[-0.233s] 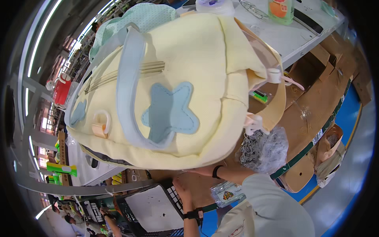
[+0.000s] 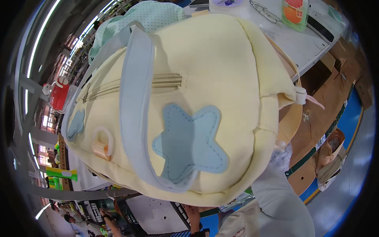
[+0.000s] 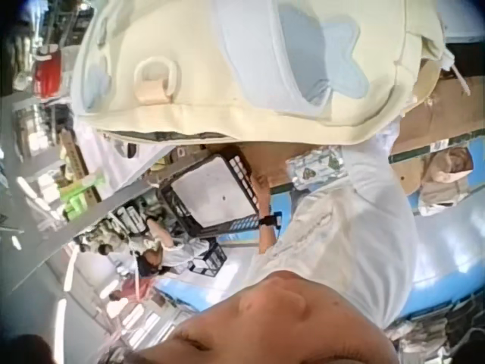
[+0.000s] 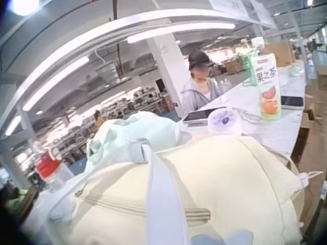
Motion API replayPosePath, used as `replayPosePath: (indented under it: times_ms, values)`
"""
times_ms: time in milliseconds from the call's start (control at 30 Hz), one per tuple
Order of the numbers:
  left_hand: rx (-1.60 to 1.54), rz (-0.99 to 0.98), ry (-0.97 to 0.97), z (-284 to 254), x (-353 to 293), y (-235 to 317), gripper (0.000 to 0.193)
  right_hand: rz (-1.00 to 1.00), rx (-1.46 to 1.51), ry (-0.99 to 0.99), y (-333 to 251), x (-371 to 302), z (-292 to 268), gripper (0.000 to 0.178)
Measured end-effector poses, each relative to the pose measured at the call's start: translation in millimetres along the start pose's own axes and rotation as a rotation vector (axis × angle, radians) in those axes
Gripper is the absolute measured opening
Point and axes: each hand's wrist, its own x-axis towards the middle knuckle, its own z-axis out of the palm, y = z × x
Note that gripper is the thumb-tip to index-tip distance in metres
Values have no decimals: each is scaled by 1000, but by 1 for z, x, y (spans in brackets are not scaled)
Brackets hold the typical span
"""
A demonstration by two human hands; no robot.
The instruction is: Assemble and package flashlights on a production line.
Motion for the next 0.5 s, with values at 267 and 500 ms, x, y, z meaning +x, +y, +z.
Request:
replayPosePath:
  times_ms: [267, 500]
  values:
    - [191, 206, -85, -18, -12, -59, 32, 364, 90, -22, 52, -96, -14, 62]
    - [42, 81, -152, 10, 13, 25, 26, 743, 138, -29, 78, -206, -63, 56]
